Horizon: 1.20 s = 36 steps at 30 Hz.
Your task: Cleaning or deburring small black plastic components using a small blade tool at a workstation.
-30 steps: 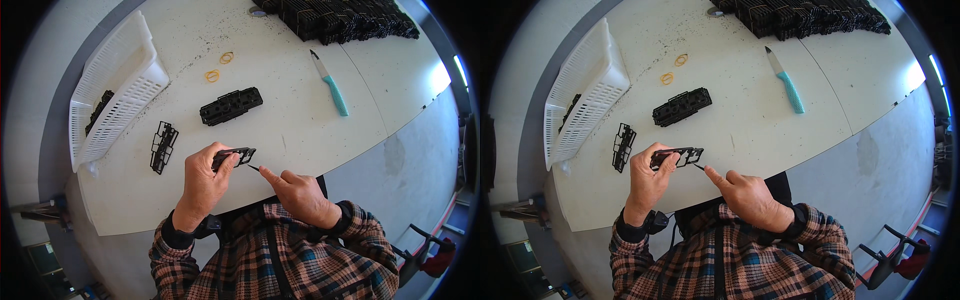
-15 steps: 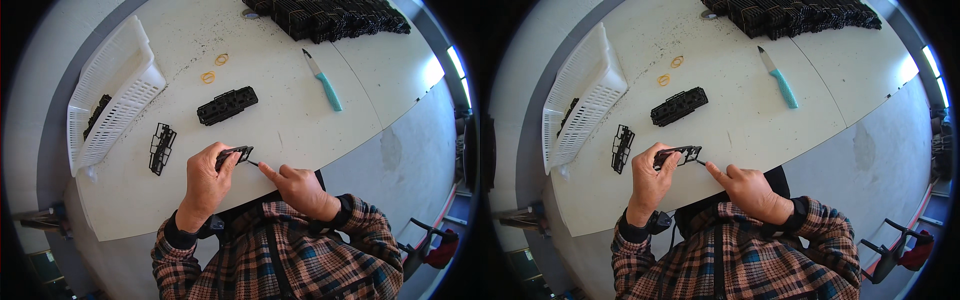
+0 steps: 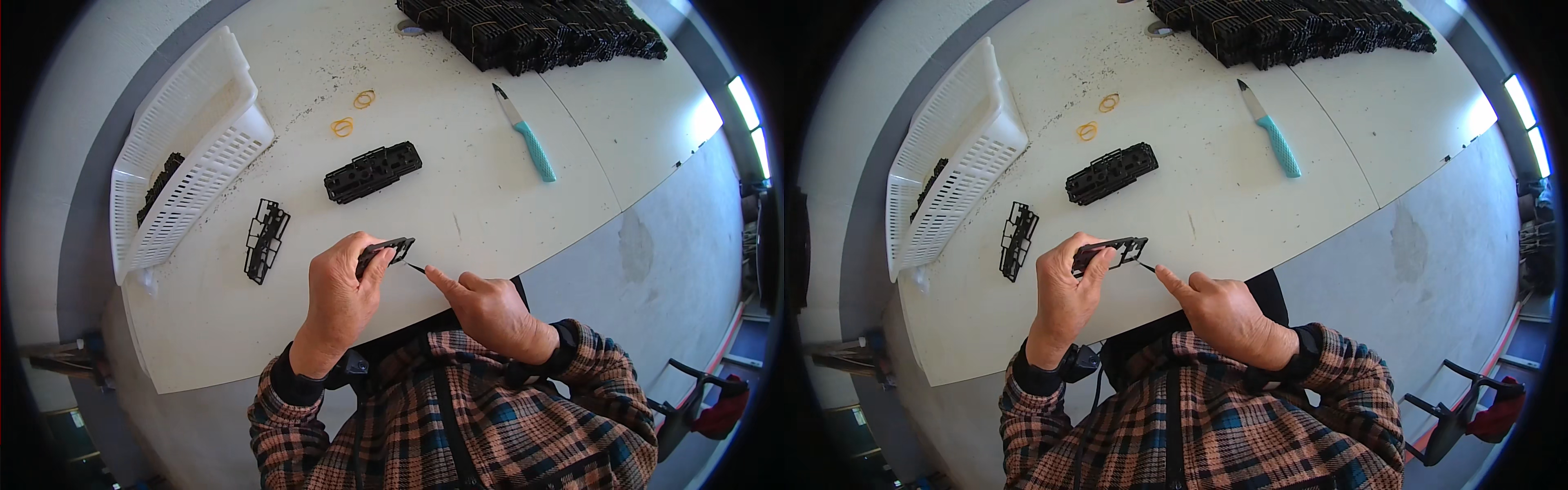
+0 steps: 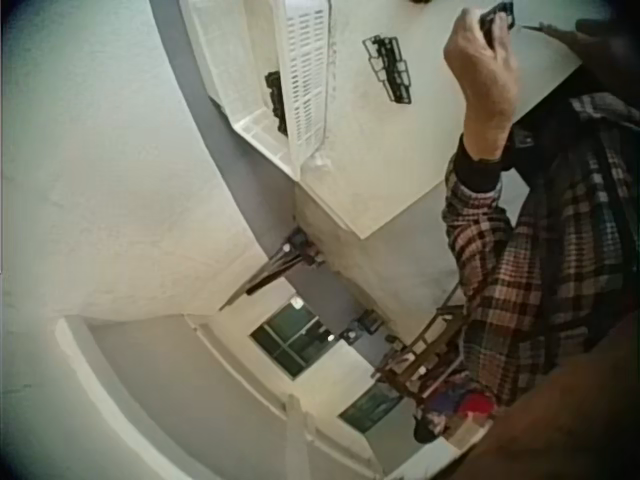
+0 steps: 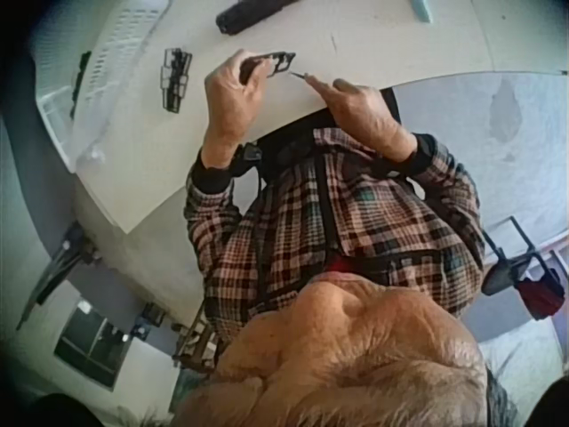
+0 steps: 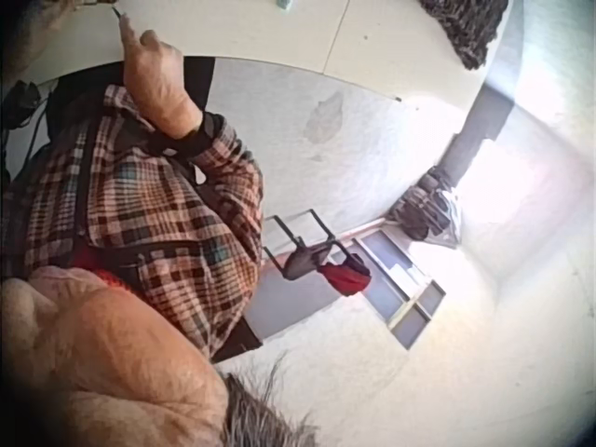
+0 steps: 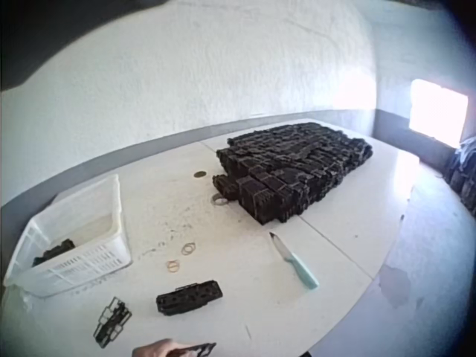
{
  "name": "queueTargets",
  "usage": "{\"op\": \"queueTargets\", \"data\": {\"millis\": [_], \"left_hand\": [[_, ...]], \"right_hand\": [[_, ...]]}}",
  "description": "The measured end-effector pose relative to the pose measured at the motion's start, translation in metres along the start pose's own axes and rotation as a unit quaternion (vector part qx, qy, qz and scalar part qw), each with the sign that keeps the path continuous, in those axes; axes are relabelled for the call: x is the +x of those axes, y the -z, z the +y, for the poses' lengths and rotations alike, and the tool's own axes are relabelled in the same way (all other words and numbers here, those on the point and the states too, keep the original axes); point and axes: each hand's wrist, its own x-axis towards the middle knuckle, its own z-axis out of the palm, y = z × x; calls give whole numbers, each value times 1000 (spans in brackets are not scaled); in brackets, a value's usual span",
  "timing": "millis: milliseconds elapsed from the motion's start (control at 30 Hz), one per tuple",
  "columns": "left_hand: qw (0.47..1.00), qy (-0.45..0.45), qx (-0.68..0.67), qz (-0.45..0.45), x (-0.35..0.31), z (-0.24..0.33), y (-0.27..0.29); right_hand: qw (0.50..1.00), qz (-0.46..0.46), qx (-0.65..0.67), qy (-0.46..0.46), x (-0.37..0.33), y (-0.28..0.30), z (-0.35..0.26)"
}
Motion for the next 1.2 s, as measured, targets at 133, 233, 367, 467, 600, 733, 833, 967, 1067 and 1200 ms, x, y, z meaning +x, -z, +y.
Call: {"op": "queueTargets", "data": {"millis": [133, 233, 367, 467, 600, 733, 833, 967, 1067, 1200], "left_hand": [[1000, -1, 12, -5, -1, 1, 0], [1000, -3, 18, -11, 0, 3, 0], [1000, -3, 11, -3, 0, 0, -2], [1000, 6, 3, 2, 1, 1, 0], [1000, 25, -6, 0, 0, -1, 0], [1000, 24, -9, 6, -1, -2, 0], [1000, 25, -11, 7, 0, -1, 0], [999, 30, -12, 0, 0, 0, 1], [1000, 23, -7, 0, 1, 1, 1], [1000, 20, 1, -1, 0, 0, 0]], "right_hand": [[1000, 5, -26, 9, 0, -4, 4], [998, 1, -61, 12, -1, -5, 0], [997, 6, -74, 18, -3, -5, 1], [999, 9, -50, 13, -2, -4, 5], [1000, 3, 2, -7, -2, -2, 7], [1000, -1, 15, -8, -2, 2, 2], [1000, 7, 17, 3, -1, 2, -2], [1000, 11, 11, 21, 1, 0, -3], [1000, 5, 10, 25, 4, 2, -1], [999, -32, -29, 21, 2, 1, -2]]}}
